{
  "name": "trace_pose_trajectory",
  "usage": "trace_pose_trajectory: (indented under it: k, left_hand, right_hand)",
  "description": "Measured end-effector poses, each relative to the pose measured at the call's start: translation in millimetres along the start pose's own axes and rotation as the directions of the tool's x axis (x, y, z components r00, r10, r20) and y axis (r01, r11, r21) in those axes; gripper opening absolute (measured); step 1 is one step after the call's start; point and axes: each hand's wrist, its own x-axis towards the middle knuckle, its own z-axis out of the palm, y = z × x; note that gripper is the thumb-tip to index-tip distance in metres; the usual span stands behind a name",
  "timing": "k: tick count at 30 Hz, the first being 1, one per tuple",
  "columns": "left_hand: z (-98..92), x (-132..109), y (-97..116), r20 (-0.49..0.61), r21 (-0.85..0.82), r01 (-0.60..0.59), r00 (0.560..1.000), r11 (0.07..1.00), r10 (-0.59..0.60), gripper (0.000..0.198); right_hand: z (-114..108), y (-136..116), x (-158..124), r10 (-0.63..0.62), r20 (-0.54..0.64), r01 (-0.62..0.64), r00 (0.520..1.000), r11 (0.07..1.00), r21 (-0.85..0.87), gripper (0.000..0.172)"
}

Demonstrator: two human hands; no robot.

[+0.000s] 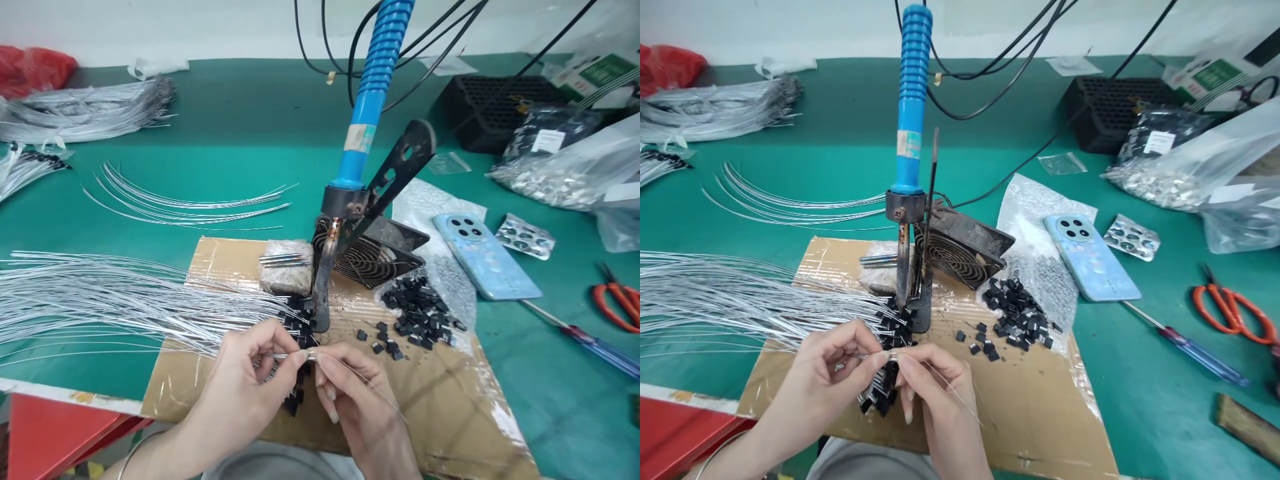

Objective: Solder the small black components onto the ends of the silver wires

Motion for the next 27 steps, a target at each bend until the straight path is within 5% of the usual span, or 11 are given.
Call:
trace_pose_trajectory:
  k: [9,27]
  left_hand:
    - [10.7,-2.2,-5.5,-0.115,0.024,-0.078,0.99,0.997,0.08,0.021]
    - [6.4,0.9,0.1,-0.09,-0.062,0.004,0.996,0.998,-0.01,0.021]
  right_hand:
    - [2.4,8.0,-2.4,-0.026,-0.035,0.027,0.999,0.999,0.023,0.016]
    - [-1.8,0.0,0.5,-0.088,0.013,0.088,0.996,0.996,0.0,0.03]
